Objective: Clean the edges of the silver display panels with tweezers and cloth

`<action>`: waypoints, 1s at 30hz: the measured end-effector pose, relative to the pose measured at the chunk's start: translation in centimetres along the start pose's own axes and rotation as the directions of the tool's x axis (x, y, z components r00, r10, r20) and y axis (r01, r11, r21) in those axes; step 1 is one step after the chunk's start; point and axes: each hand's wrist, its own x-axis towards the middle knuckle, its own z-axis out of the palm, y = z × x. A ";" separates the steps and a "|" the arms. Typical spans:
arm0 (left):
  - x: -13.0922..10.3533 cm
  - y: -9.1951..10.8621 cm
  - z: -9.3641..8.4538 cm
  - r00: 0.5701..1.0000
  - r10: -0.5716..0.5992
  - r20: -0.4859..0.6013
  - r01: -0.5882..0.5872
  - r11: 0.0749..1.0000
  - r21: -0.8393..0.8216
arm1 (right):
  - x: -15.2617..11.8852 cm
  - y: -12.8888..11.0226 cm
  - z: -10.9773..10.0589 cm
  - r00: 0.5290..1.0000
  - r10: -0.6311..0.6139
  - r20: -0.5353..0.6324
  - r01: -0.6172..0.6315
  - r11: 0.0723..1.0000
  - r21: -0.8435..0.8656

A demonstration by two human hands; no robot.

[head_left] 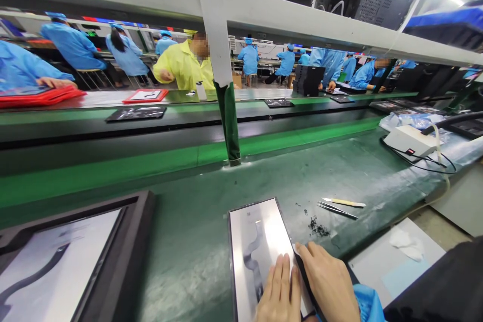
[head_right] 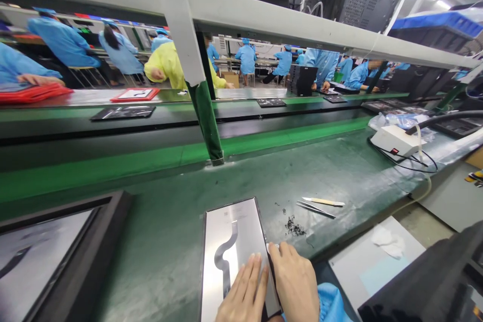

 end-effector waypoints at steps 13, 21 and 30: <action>0.2 -0.8 -0.8 0.995 0.070 0.071 -0.070 0.998 0.001 | 0.4 -0.1 -0.3 1.000 -0.005 0.010 0.005 1.000 -0.014; 0.7 -1.0 -1.6 0.975 0.124 0.186 -0.131 0.991 0.028 | 0.5 -0.2 -0.5 1.000 -0.007 0.028 0.008 1.000 -0.023; 1.0 -1.5 -1.4 0.959 0.222 0.174 -0.231 0.972 0.036 | 1.3 1.9 -0.4 0.994 0.095 0.049 -0.105 0.943 0.315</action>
